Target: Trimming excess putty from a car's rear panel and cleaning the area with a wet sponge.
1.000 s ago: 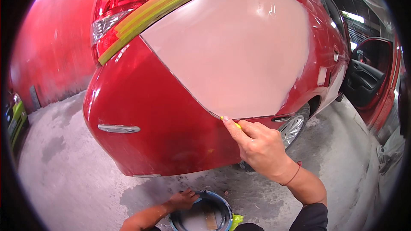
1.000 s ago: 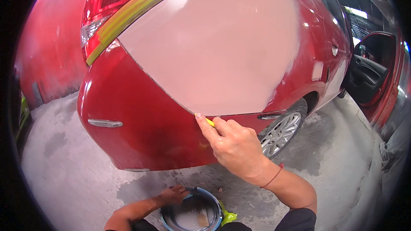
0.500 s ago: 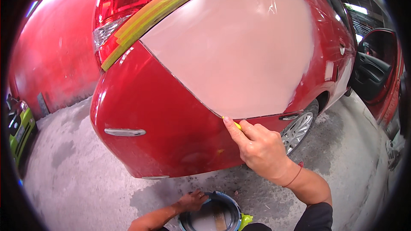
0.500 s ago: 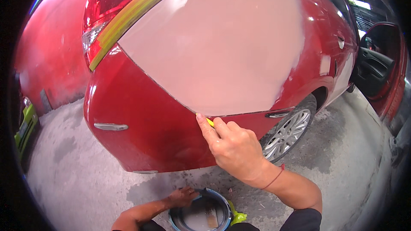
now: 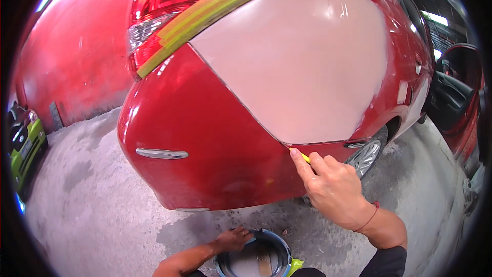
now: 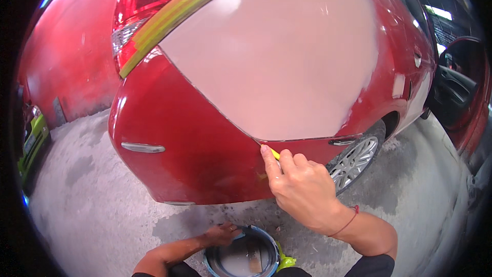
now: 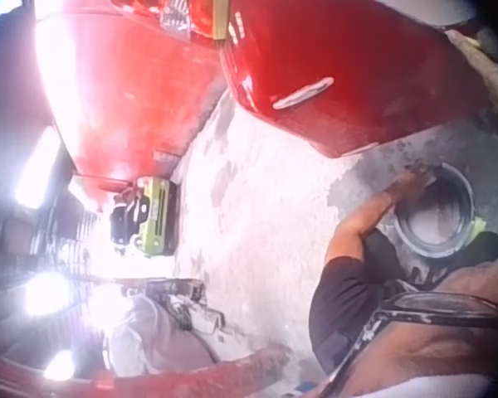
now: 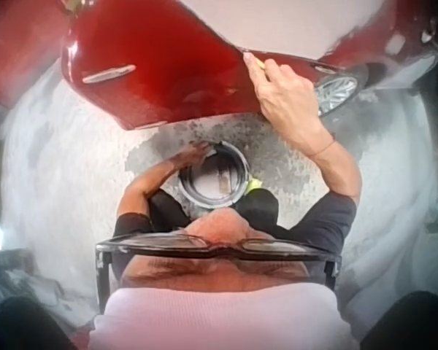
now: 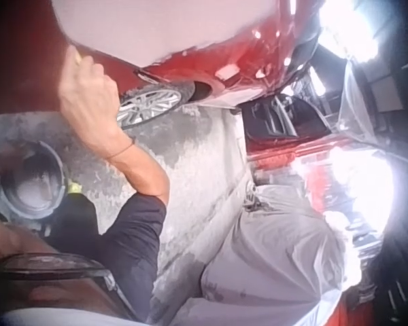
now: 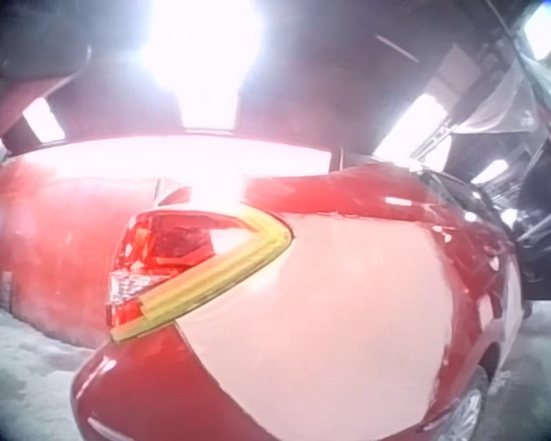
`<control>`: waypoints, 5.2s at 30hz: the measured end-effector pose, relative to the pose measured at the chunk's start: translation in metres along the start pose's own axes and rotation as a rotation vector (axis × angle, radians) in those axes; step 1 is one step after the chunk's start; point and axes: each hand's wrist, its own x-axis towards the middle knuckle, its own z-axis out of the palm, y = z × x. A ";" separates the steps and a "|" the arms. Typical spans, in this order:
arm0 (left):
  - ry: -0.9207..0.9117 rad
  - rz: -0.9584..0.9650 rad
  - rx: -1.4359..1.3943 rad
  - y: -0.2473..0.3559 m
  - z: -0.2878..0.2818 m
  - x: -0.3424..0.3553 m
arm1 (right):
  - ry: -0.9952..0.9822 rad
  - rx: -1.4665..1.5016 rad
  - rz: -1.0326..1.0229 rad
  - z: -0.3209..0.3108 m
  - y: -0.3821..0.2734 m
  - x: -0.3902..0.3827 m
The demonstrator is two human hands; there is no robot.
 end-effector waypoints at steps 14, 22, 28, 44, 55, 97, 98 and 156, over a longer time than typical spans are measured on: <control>0.131 0.019 0.039 0.002 0.000 0.003 | 0.450 0.223 0.057 0.026 -0.010 0.040; 0.207 0.036 0.051 0.000 0.007 0.002 | 0.469 0.217 0.053 0.033 -0.011 0.050; 0.183 0.044 0.013 0.001 0.000 0.006 | 0.393 0.083 0.068 0.028 -0.014 0.049; 0.178 0.026 -0.007 0.003 -0.004 0.003 | 0.266 0.003 -0.062 0.023 -0.019 0.045; 0.115 -0.012 -0.036 0.005 -0.011 0.005 | 0.293 0.008 -0.066 0.032 -0.017 0.038; 0.017 -0.015 -0.080 0.001 -0.003 0.005 | 0.496 0.390 0.230 0.043 -0.035 0.044; 0.039 -0.011 -0.096 -0.001 -0.003 0.002 | 0.494 0.411 0.241 0.046 -0.038 0.049; 0.103 -0.008 -0.126 -0.001 -0.013 0.000 | 0.201 0.215 0.277 0.065 -0.030 0.014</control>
